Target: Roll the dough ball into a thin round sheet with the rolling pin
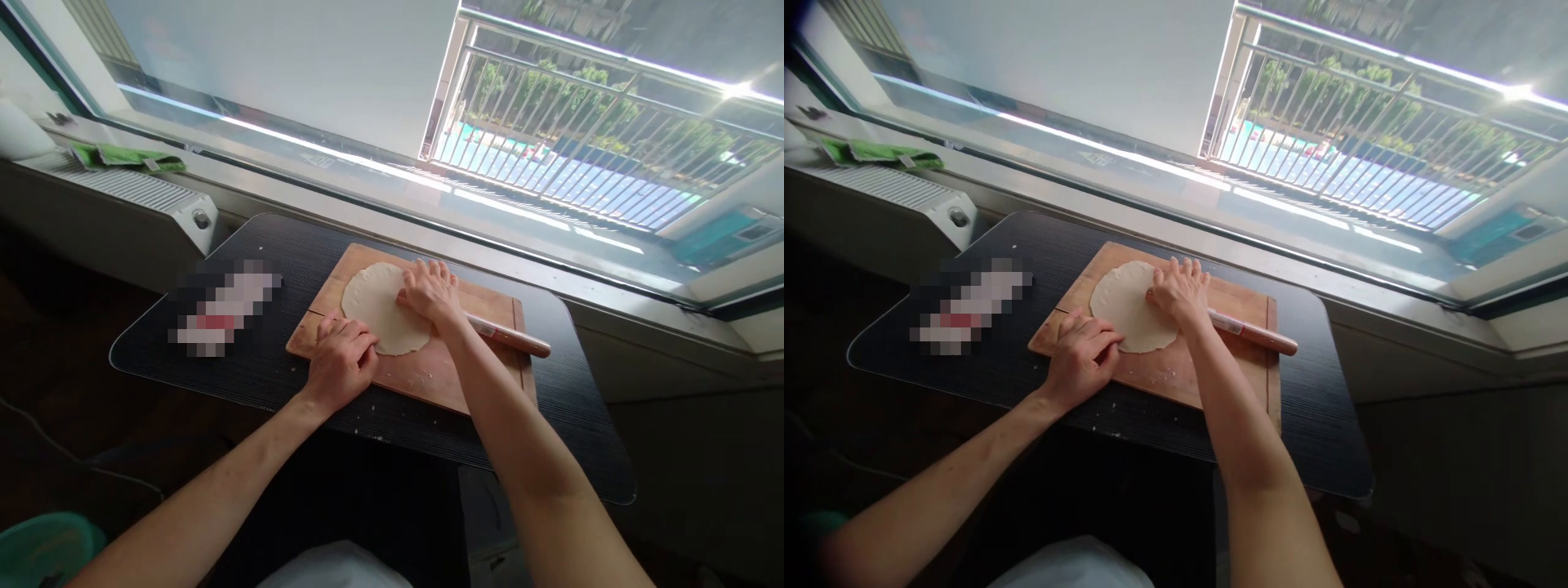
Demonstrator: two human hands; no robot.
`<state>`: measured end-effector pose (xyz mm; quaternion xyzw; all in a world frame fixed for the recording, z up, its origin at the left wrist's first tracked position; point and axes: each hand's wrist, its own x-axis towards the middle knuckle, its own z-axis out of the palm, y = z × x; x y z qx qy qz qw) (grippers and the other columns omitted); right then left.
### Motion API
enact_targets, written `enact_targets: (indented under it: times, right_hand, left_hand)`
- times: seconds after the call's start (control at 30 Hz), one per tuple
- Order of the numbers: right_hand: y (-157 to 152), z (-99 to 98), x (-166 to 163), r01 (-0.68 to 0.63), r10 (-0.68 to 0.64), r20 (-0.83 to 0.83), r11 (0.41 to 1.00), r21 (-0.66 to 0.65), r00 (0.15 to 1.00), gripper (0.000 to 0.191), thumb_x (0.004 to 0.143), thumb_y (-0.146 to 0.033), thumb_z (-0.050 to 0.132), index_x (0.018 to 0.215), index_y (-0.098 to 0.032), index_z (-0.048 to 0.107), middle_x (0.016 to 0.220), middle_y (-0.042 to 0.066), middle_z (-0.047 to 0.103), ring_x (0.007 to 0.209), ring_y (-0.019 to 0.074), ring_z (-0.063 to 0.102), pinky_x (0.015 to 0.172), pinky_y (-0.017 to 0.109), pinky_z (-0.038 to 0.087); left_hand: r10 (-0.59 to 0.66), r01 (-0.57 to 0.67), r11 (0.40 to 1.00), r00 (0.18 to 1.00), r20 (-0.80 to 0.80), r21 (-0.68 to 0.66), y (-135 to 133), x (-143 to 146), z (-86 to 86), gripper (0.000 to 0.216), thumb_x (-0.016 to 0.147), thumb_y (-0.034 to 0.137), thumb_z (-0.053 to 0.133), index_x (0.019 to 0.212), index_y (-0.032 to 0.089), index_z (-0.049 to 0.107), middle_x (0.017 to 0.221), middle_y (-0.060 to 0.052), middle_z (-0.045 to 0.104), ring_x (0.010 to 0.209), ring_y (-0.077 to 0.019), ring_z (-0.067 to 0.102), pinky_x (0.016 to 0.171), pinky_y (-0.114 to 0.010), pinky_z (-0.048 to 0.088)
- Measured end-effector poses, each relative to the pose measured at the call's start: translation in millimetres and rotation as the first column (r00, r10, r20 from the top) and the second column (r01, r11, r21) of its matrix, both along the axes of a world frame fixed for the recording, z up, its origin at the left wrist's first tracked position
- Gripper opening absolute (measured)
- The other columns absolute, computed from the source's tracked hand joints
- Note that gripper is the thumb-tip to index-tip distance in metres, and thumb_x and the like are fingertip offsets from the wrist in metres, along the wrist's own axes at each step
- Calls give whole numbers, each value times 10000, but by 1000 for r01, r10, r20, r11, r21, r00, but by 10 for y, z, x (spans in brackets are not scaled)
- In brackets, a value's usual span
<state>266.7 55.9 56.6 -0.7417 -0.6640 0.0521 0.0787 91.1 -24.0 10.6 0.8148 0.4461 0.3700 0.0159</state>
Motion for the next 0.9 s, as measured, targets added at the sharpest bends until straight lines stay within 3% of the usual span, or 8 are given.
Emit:
enact_targets:
  times: [0.07, 0.23, 0.47, 0.63, 0.7, 0.9]
  right_hand:
    - [-33, 9, -3, -6, 6, -12, 1000, -15, 1000, 532, 999, -417, 281, 1432, -158, 449, 1530, 157, 413, 1444, 335, 299, 1139, 558, 269]
    - [-300, -70, -90, -85, 82, 36, 992, 98, 996, 529, 1005, -437, 293, 1449, -192, 444, 1555, 128, 390, 1482, 313, 228, 1179, 544, 202]
    - [59, 42, 39, 52, -55, -77, 998, -42, 996, 510, 980, -409, 315, 1384, -163, 506, 1489, 170, 459, 1440, 350, 312, 1126, 561, 291]
    - [-251, -77, -69, -33, 35, -15, 994, 107, 999, 526, 994, -397, 274, 1444, -200, 460, 1571, 136, 363, 1494, 312, 206, 1179, 551, 191]
    - [-239, -93, -64, -25, 25, -1, 992, 128, 1000, 540, 993, -396, 276, 1466, -192, 437, 1589, 138, 329, 1501, 315, 180, 1188, 550, 157]
    - [82, 54, 66, 60, -64, -87, 997, -51, 994, 546, 962, -371, 327, 1448, -151, 446, 1550, 165, 376, 1463, 326, 262, 1153, 534, 237]
  left_hand:
    - [-2, 2, 1000, 1000, 2, 5, 3, -2, -3, 178, 862, 153, 533, 850, 207, 702, 899, -43, 700, 882, -221, 628, 1083, -515, 350]
    - [-20, 20, 1000, 1000, -4, 8, 13, -1, -6, 177, 859, 140, 531, 843, 205, 696, 895, -48, 696, 874, -222, 626, 1073, -524, 359]
    - [-28, 27, 997, 999, 15, 69, 43, 5, -52, 184, 857, 128, 527, 839, 215, 689, 871, -41, 694, 859, -217, 627, 1066, -523, 367]
    - [-25, 25, 998, 1000, 4, 58, 60, 12, -86, 194, 860, 128, 516, 838, 204, 693, 882, -50, 693, 878, -218, 624, 1055, -505, 375]
    - [-19, 19, 999, 1000, -6, 46, 50, 18, -91, 203, 867, 130, 505, 840, 198, 695, 895, -55, 694, 895, -217, 623, 1054, -494, 370]
    - [22, -24, 999, 999, -43, -48, 87, 44, 65, 196, 858, 151, 517, 815, 212, 698, 860, -32, 706, 879, -223, 641, 1051, -519, 330]
